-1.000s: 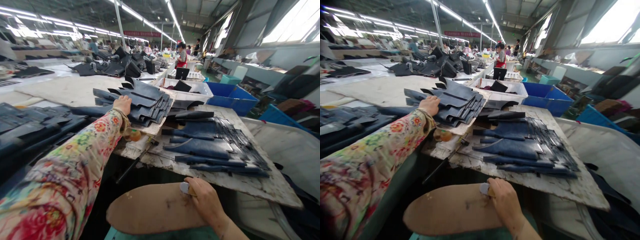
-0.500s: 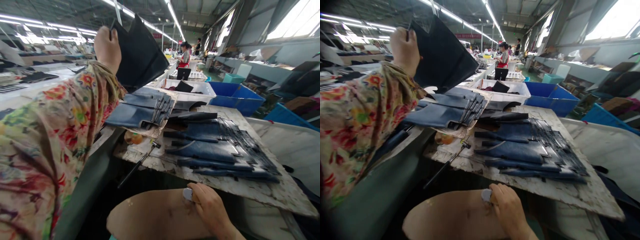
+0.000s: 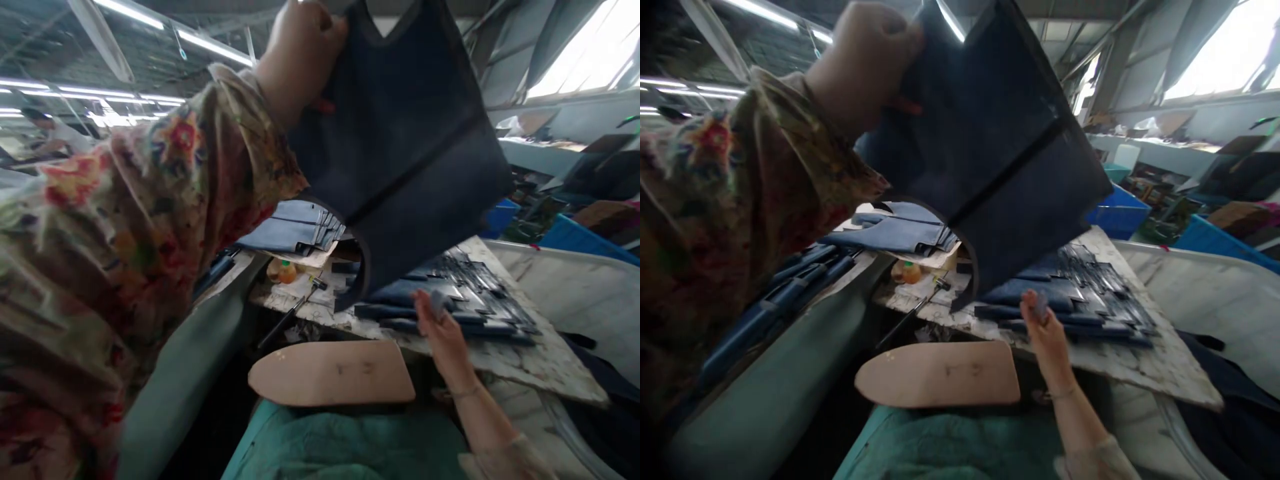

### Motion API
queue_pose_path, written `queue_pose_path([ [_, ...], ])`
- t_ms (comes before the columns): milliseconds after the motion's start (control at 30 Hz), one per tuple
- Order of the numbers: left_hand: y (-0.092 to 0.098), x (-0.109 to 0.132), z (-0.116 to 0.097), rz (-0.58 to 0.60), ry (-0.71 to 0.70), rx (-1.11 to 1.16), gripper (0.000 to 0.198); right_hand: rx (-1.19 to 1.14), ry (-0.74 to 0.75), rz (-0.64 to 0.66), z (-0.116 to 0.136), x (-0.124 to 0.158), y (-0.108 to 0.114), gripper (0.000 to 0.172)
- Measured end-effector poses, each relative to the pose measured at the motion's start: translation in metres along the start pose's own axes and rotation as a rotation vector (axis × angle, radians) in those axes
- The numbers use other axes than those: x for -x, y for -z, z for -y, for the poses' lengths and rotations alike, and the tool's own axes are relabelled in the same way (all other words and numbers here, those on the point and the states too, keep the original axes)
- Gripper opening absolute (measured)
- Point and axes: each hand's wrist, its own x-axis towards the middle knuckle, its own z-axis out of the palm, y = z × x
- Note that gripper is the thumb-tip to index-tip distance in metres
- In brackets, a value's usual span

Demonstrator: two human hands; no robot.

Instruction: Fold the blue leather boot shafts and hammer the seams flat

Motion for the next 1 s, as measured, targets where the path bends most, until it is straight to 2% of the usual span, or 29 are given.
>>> queue_pose_path([
  [33,-0.004,0.015,-0.009,-0.085,-0.085,0.069,0.059,-0.152,-0.027,-0.053,0.010,-0.008,0.011,0.030],
  [100,-0.009,0.044,-0.019,-0.117,-0.143,0.228,0.042,-0.416,-0.050,-0.130,0.030,-0.020,0.032,0.030],
  [200,-0.006,0.084,-0.010,-0.038,-0.109,0.432,0.029,-0.557,-0.049,-0.205,0.053,-0.031,0.056,0.029],
  [333,0.011,0.131,0.033,0.039,-0.030,0.477,0.026,-0.463,0.026,-0.283,0.083,-0.037,0.069,0.018],
  [433,0.026,0.170,0.076,-0.002,0.052,0.491,0.018,-0.298,0.222,-0.195,0.115,-0.039,0.068,0.016],
  [567,0.043,0.223,0.131,-0.123,0.176,0.559,0.019,0.002,0.514,-0.032,0.161,-0.033,0.044,0.018],
  [700,0.056,0.268,0.173,-0.192,0.323,0.585,0.026,0.061,0.590,0.214,0.195,-0.018,0.001,0.020],
  [867,0.069,0.307,0.205,-0.266,0.455,0.629,0.032,0.129,0.692,0.440,0.216,-0.009,-0.042,0.019],
  [933,0.066,0.320,0.218,-0.258,0.501,0.645,0.036,0.218,0.749,0.481,0.219,-0.009,-0.051,0.019],
  [1000,0.050,0.334,0.235,-0.185,0.594,0.668,0.042,0.359,0.797,0.513,0.218,-0.009,-0.057,0.023],
])
